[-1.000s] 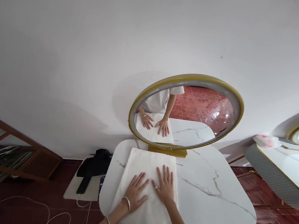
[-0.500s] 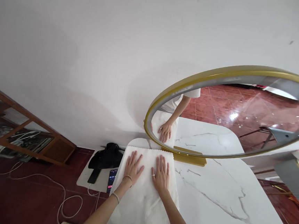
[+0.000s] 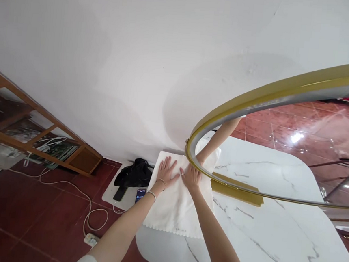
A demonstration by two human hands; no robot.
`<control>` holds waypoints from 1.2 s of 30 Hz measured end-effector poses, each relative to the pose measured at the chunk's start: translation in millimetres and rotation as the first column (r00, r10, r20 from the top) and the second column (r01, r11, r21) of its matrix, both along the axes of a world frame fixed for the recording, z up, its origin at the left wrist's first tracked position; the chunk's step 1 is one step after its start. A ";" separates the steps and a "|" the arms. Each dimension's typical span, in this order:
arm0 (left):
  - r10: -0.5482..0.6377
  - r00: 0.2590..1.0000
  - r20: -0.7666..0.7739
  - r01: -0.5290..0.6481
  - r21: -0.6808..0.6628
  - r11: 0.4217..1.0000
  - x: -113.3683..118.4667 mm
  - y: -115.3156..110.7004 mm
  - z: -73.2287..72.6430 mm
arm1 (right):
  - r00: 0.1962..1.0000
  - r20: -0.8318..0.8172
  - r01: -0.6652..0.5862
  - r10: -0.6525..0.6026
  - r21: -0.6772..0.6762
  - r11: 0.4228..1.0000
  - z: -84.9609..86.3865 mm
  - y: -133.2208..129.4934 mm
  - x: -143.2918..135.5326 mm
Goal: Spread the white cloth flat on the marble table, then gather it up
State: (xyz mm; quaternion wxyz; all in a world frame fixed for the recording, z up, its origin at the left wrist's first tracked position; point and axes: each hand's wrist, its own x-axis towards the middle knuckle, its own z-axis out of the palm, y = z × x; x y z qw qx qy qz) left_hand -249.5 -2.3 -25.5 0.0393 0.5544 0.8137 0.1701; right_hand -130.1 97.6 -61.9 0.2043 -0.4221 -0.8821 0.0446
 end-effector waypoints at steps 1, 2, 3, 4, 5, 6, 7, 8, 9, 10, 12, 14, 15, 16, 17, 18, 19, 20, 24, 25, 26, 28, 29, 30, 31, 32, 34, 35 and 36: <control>-0.016 1.000 0.001 0.016 0.004 1.000 2.4 -2.7 0.9 | 1.000 -0.001 -0.025 0.025 0.002 1.000 2.0 -4.3 2.1; -0.016 1.000 -0.001 0.016 0.013 1.000 7.3 -8.7 0.9 | 0.999 -0.002 -0.055 0.055 0.003 0.998 4.2 -10.2 5.5; 0.004 1.000 -0.004 -0.004 0.024 1.000 14.6 -18.6 0.1 | 0.996 -0.002 -0.085 0.085 0.004 0.996 6.3 -17.6 10.1; 0.040 0.999 -0.005 -0.040 0.033 0.999 24.3 -32.5 -1.5 | 0.994 -0.003 -0.111 0.111 0.004 0.994 8.3 -26.5 15.8; 0.079 0.997 -0.003 -0.079 0.037 0.996 35.8 -50.2 -3.7 | 0.991 -0.004 -0.134 0.134 0.005 0.991 10.0 -36.9 22.8; 0.121 0.993 -0.001 -0.121 0.032 0.992 48.3 -71.1 -6.2 | 0.988 -0.006 -0.156 0.156 0.008 0.988 11.5 -49.0 31.2; 0.138 0.990 0.004 -0.138 0.022 0.990 61.1 -94.0 -8.6 | 0.984 -0.006 -0.180 0.180 0.011 0.984 12.8 -63.1 41.0; 0.130 0.991 0.006 -0.130 0.008 0.991 73.4 -117.7 -10.6 | 0.979 -0.002 -0.206 0.206 0.013 0.978 14.1 -79.2 52.4; 0.128 0.992 0.003 -0.128 -0.008 0.992 84.5 -140.7 -12.2 | 0.972 0.009 -0.237 0.236 0.011 0.972 15.5 -97.2 65.1; 0.129 0.992 -0.002 -0.129 -0.019 0.991 94.0 -161.5 -13.1 | 0.963 0.027 -0.267 0.267 0.000 0.964 17.2 -116.3 78.6; 0.141 0.990 -0.012 -0.141 -0.028 0.990 107.8 -192.7 -13.6 | 0.946 0.081 -0.310 0.313 -0.048 0.950 21.1 -153.8 105.3; 0.150 0.989 -0.021 -0.150 -0.024 0.988 115.0 -207.1 -13.4 | 0.932 0.134 -0.324 0.336 -0.102 0.941 25.1 -181.5 126.1; 0.148 0.989 -0.027 -0.148 -0.023 0.989 116.3 -208.1 -13.2 | 0.929 0.149 -0.324 0.339 -0.118 0.939 26.5 -188.9 132.5; 0.143 0.989 -0.035 -0.144 -0.020 0.989 116.1 -205.6 -13.2 | 0.927 0.157 -0.324 0.340 -0.122 0.938 27.3 -191.1 135.6; 0.138 0.989 -0.045 -0.139 -0.018 0.990 114.5 -200.0 -13.1 | 0.927 0.159 -0.325 0.340 -0.114 0.939 27.2 -188.2 135.6; 0.135 0.989 -0.054 -0.136 -0.013 0.991 111.4 -191.8 -13.0 | 0.928 0.156 -0.328 0.340 -0.098 0.940 26.4 -180.7 132.6; 0.135 0.989 -0.061 -0.136 -0.006 0.991 106.8 -181.4 -12.9 | 0.928 0.151 -0.332 0.340 -0.078 0.940 24.9 -169.3 127.0; 0.136 0.989 -0.066 -0.136 0.003 0.991 100.8 -169.2 -12.7 | 0.928 0.146 -0.337 0.342 -0.056 0.940 22.8 -155.0 119.6; 0.143 0.988 -0.063 -0.142 0.023 0.990 69.7 -110.8 -10.0 | 0.937 0.128 -0.327 0.324 0.001 0.945 14.3 -91.2 83.1; 0.139 0.988 -0.063 -0.138 0.020 0.990 62.1 -96.9 -8.9 | 0.940 0.121 -0.321 0.318 0.005 0.947 13.1 -78.6 74.7; 0.136 0.989 -0.063 -0.136 0.016 0.991 55.4 -84.6 -7.8 | 0.945 0.106 -0.312 0.309 0.010 0.950 12.6 -68.8 67.1; 0.136 0.988 -0.072 -0.135 0.012 0.991 46.0 -67.3 -5.6 | 0.956 0.036 -0.292 0.291 0.023 0.956 13.1 -59.6 55.1; 0.136 0.987 -0.080 -0.135 0.014 0.991 43.3 -63.1 -4.6 | 0.958 -0.014 -0.285 0.285 0.029 0.958 14.0 -60.2 50.9; 0.139 0.986 -0.089 -0.138 0.017 0.990 42.0 -62.2 -3.9 | 0.957 -0.061 -0.281 0.282 0.030 0.959 15.2 -64.0 48.0; 0.144 0.985 -0.100 -0.142 0.020 0.990 41.8 -64.4 -3.5 | 0.954 -0.100 -0.281 0.283 0.029 0.959 16.5 -70.6 46.5; 0.145 0.983 -0.111 -0.144 0.022 0.989 42.4 -69.6 -3.5 | 0.949 -0.125 -0.288 0.289 0.025 0.957 17.8 -79.2 46.2; 0.146 0.980 -0.134 -0.145 0.020 0.989 46.0 -87.7 -4.4 | 0.942 -0.140 -0.306 0.306 0.016 0.952 20.2 -100.2 49.7; 0.148 0.978 -0.145 -0.147 0.020 0.989 48.9 -99.6 -5.3 | 0.939 -0.138 -0.316 0.314 0.009 0.949 21.3 -111.3 53.2; 0.154 0.976 -0.156 -0.153 0.020 0.988 52.7 -112.7 -6.4 | 0.934 -0.135 -0.333 0.330 -0.001 0.943 22.5 -122.1 57.6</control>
